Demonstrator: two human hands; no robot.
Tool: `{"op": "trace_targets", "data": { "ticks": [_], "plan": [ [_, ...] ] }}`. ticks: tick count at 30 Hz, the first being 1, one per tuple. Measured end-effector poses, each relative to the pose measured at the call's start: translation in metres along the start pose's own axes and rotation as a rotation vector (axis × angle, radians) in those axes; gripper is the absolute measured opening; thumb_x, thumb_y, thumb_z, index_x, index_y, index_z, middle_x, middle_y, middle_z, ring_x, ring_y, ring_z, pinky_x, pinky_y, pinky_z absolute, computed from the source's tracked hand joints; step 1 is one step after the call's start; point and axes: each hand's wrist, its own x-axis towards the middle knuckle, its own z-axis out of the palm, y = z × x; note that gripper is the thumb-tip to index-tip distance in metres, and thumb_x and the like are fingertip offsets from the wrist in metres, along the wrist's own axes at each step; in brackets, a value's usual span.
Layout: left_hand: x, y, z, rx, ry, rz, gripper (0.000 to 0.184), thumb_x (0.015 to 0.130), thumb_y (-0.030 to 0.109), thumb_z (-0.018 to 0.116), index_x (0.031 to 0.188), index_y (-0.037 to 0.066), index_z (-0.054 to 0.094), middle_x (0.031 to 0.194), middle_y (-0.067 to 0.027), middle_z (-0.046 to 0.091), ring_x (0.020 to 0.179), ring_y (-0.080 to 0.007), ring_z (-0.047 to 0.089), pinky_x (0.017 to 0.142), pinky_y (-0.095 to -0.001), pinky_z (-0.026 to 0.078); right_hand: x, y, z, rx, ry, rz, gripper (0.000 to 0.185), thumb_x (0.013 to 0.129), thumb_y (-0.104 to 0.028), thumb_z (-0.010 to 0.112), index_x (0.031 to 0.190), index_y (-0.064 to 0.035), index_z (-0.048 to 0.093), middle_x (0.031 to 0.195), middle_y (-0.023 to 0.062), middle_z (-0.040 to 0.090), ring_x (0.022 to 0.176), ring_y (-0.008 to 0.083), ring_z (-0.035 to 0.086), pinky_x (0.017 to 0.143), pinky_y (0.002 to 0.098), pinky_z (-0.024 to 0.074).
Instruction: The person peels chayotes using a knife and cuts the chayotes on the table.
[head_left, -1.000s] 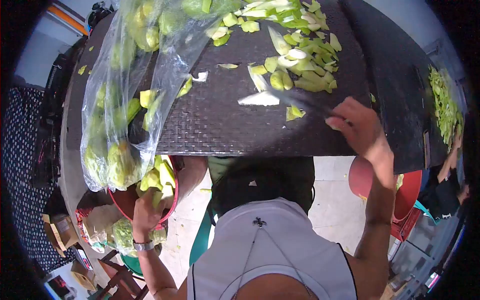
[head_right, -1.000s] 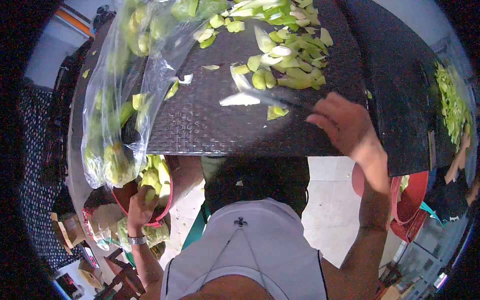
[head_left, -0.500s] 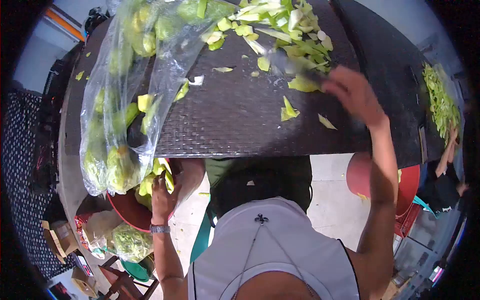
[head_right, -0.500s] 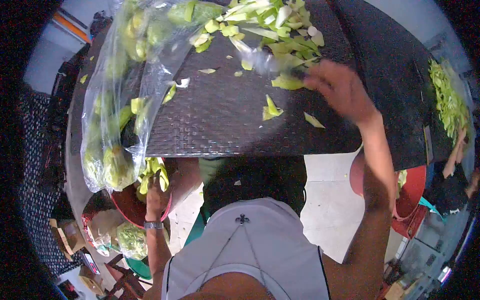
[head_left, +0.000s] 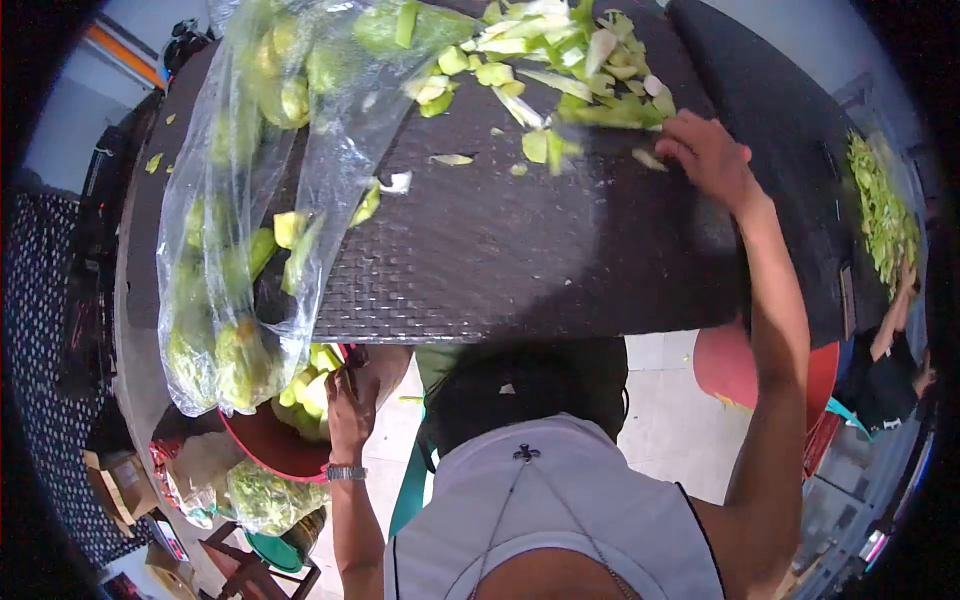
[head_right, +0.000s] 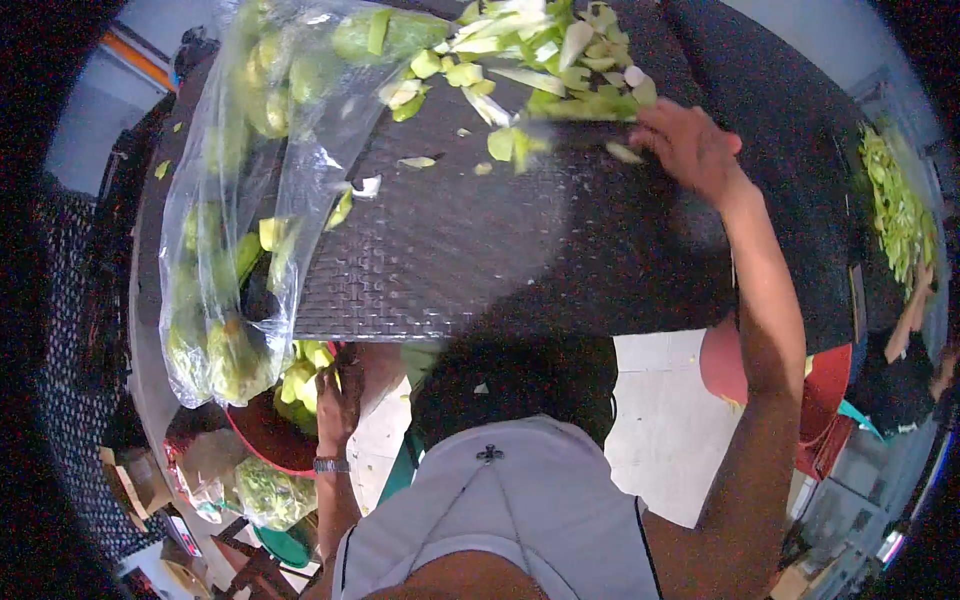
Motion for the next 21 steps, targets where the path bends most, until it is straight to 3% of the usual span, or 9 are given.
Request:
{"op": "trace_targets", "data": {
  "ticks": [3, 6, 7, 10, 13, 15, 17, 19, 21],
  "plan": [
    [-0.009, 0.027, -0.015, -0.038, -0.007, -0.287, 0.062, 0.091, 0.027, 0.076, 0.135, -0.009, 0.052, 0.129, -0.0347, 0.055, 0.117, -0.0515, 0.054, 0.097, -0.0534, 0.050, 0.055, 0.032, 0.022, -0.073, 0.023, 0.086, 0.028, 0.100, -0.034, 0.061, 0.117, -0.0126, 0.068, 0.109, 0.0120, 0.067, 0.104, 0.0371, 0.065, 0.088, 0.0490, 0.0508],
    [0.009, 0.064, -0.058, 0.036, -0.159, -0.230, 0.063, 0.090, 0.031, 0.077, 0.134, -0.008, 0.053, 0.129, -0.0341, 0.056, 0.117, -0.0506, 0.056, 0.097, -0.0522, 0.050, 0.095, 0.041, 0.035, -0.133, 0.103, 0.147, 0.033, 0.100, -0.038, 0.059, 0.115, -0.0104, 0.068, 0.108, 0.0136, 0.068, 0.104, 0.0382, 0.066, 0.089, 0.0497, 0.0506],
    [0.019, 0.079, -0.077, -0.017, -0.203, -0.184, 0.060, 0.090, 0.031, 0.078, 0.133, -0.005, 0.057, 0.121, -0.0294, 0.063, 0.109, -0.0443, 0.063, 0.095, -0.0488, 0.052, 0.103, 0.041, 0.037, -0.112, 0.140, 0.147, 0.034, 0.100, -0.039, 0.060, 0.113, -0.0096, 0.069, 0.107, 0.0142, 0.068, 0.103, 0.0388, 0.066, 0.089, 0.0494, 0.0509],
    [0.064, 0.127, -0.156, -0.305, -0.522, -0.176, 0.051, 0.088, 0.030, 0.079, 0.125, -0.002, 0.064, 0.109, -0.0216, 0.070, 0.099, -0.0373, 0.068, 0.089, -0.0447, 0.054, 0.109, 0.010, 0.019, -0.020, 0.174, 0.182, 0.034, 0.099, -0.040, 0.062, 0.107, -0.0075, 0.070, 0.104, 0.0154, 0.067, 0.099, 0.0398, 0.066, 0.085, 0.0486, 0.0522],
    [0.101, 0.139, -0.211, -0.136, -0.508, 0.015, 0.038, 0.088, 0.022, 0.078, 0.117, 0.000, 0.069, 0.101, -0.0175, 0.072, 0.091, -0.0323, 0.070, 0.082, -0.0423, 0.055, 0.086, -0.033, 0.009, 0.156, 0.197, 0.110, 0.033, 0.097, -0.039, 0.065, 0.100, -0.0062, 0.070, 0.100, 0.0151, 0.067, 0.094, 0.0403, 0.067, 0.080, 0.0485, 0.0533],
    [0.137, 0.116, -0.222, -0.293, -0.301, 0.131, 0.027, 0.090, 0.011, 0.072, 0.114, -0.001, 0.070, 0.095, -0.0169, 0.072, 0.082, -0.0280, 0.069, 0.072, -0.0381, 0.053, 0.062, -0.059, 0.008, 0.261, 0.157, 0.036, 0.032, 0.095, -0.038, 0.068, 0.098, -0.0061, 0.069, 0.098, 0.0146, 0.067, 0.091, 0.0402, 0.067, 0.078, 0.0488, 0.0534],
    [0.193, 0.139, -0.229, -0.317, -0.220, -0.271, 0.022, 0.098, 0.018, 0.062, 0.103, -0.003, 0.068, 0.084, -0.0111, 0.068, 0.068, -0.0179, 0.061, 0.065, -0.0343, 0.050, 0.044, -0.082, 0.005, 0.322, 0.056, -0.025, 0.032, 0.094, -0.038, 0.069, 0.097, -0.0064, 0.068, 0.095, 0.0141, 0.067, 0.089, 0.0396, 0.067, 0.077, 0.0494, 0.0533],
    [0.246, 0.112, -0.218, -0.430, -0.191, -0.279, 0.025, 0.098, 0.021, 0.061, 0.096, -0.003, 0.065, 0.076, -0.0101, 0.062, 0.063, -0.0174, 0.060, 0.063, -0.0339, 0.048, 0.041, -0.096, 0.004, 0.267, 0.014, -0.038, 0.031, 0.093, -0.038, 0.069, 0.098, -0.0068, 0.068, 0.093, 0.0136, 0.066, 0.087, 0.0391, 0.067, 0.076, 0.0500, 0.0533],
    [0.295, 0.080, -0.206, -0.158, -0.292, -0.079, 0.023, 0.098, 0.020, 0.059, 0.094, -0.002, 0.064, 0.076, -0.0136, 0.061, 0.066, -0.0244, 0.064, 0.062, -0.0387, 0.049, 0.045, -0.088, 0.010, 0.188, 0.008, -0.046, 0.032, 0.093, -0.039, 0.069, 0.099, -0.0084, 0.067, 0.092, 0.0122, 0.067, 0.085, 0.0371, 0.068, 0.075, 0.0505, 0.0542]
  ]
}}
